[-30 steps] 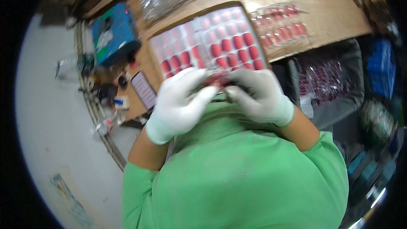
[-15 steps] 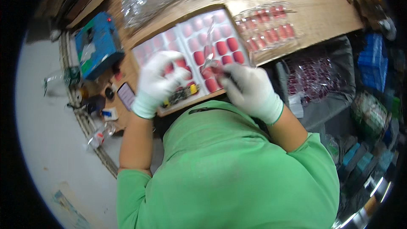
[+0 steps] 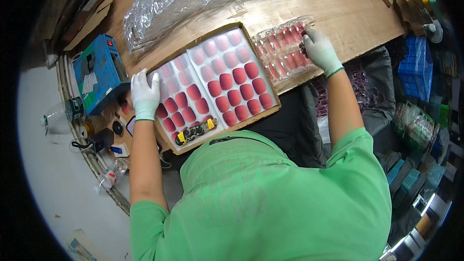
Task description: The person picks small red cylindrical objects from a tray and inserts them into clear plastic casings using tweezers. The person then places the assembled units into a larger plastic bag on the table.
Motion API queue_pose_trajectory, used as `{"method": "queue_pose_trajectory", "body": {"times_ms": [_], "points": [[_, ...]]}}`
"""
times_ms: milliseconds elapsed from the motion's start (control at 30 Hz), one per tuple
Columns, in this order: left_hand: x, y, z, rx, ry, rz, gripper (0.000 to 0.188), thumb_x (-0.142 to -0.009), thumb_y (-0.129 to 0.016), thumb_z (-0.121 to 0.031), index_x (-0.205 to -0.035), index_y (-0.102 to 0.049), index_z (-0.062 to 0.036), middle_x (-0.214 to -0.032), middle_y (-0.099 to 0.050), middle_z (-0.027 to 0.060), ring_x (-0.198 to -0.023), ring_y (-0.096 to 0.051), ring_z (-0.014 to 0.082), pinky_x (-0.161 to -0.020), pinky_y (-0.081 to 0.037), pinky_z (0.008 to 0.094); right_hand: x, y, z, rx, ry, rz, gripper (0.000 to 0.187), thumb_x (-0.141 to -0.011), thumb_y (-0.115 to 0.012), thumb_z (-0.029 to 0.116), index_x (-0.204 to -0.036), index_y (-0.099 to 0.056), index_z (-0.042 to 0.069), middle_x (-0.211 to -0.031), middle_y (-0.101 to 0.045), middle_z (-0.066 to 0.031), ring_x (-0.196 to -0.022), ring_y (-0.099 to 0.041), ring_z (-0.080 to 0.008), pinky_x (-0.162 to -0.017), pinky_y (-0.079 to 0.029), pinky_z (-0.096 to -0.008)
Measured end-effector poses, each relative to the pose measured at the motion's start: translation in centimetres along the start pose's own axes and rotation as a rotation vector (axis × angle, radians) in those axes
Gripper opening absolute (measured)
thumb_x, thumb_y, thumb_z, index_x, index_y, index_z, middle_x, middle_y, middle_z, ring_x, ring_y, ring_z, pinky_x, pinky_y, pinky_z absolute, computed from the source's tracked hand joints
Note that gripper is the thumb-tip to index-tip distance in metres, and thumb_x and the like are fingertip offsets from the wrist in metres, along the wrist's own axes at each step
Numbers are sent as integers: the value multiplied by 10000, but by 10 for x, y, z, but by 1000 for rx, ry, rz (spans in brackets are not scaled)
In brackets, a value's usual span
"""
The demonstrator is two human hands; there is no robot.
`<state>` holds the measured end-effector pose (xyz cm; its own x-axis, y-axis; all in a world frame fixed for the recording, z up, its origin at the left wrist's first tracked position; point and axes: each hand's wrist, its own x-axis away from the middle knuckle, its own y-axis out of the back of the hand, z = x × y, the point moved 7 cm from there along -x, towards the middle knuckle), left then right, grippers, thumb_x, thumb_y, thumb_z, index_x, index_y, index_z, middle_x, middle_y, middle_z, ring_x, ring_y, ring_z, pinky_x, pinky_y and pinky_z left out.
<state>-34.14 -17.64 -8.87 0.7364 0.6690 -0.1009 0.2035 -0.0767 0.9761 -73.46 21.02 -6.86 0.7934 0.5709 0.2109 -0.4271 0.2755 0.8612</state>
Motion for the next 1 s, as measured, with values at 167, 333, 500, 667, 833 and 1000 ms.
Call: {"method": "queue_pose_trajectory", "body": {"times_ms": [167,333,500,667,833,1000], "points": [[-17,16,-9,17,254,305,559,-1006,-535,-475,-1288,-617,0,-1325,-596,249,-1216,-565,423,-1057,-435,469,12,-14,7,6,18,-90,321,-980,-499,221,-1132,-661,-11,-1000,-683,-293,-972,-651,-469,-871,-513,-510],[-103,22,37,335,251,-393,713,-993,-486,-588,-1261,-629,57,-1253,-640,284,-1209,-597,409,-1039,-446,451,5,-10,9,134,-136,1,381,-993,-485,267,-1226,-640,9,-1119,-672,-305,-1086,-627,-474,-966,-494,-514],[-146,-30,52,947,563,138,617,-943,-606,-576,-985,-682,35,-813,-643,97,-743,-577,226,-722,-468,376,22,11,34,291,52,-302,367,-978,-532,228,-1247,-637,3,-1134,-690,-249,-1071,-643,-438,-937,-513,-504],[-149,4,66,643,425,67,651,-824,-734,-622,-847,-673,26,-740,-622,71,-697,-543,195,-683,-456,368,76,-28,153,39,468,-306,293,-905,-671,89,-1187,-662,9,-1068,-694,-171,-1000,-669,-327,-908,-536,-418],[-136,56,44,594,391,-133,733,-767,-779,-617,-1069,-697,46,-1001,-748,216,-958,-715,333,-901,-521,385,110,-141,232,304,500,210,357,-866,-695,254,-1164,-644,65,-1085,-645,-147,-1029,-623,-350,-905,-515,-471],[-75,97,17,629,291,-495,552,-769,-845,-382,-1099,-644,13,-737,-624,51,-685,-612,185,-682,-533,359,114,-155,239,397,428,127,327,-799,-730,268,-1031,-693,40,-1135,-621,-161,-1099,-591,-343,-943,-503,-454]]}}
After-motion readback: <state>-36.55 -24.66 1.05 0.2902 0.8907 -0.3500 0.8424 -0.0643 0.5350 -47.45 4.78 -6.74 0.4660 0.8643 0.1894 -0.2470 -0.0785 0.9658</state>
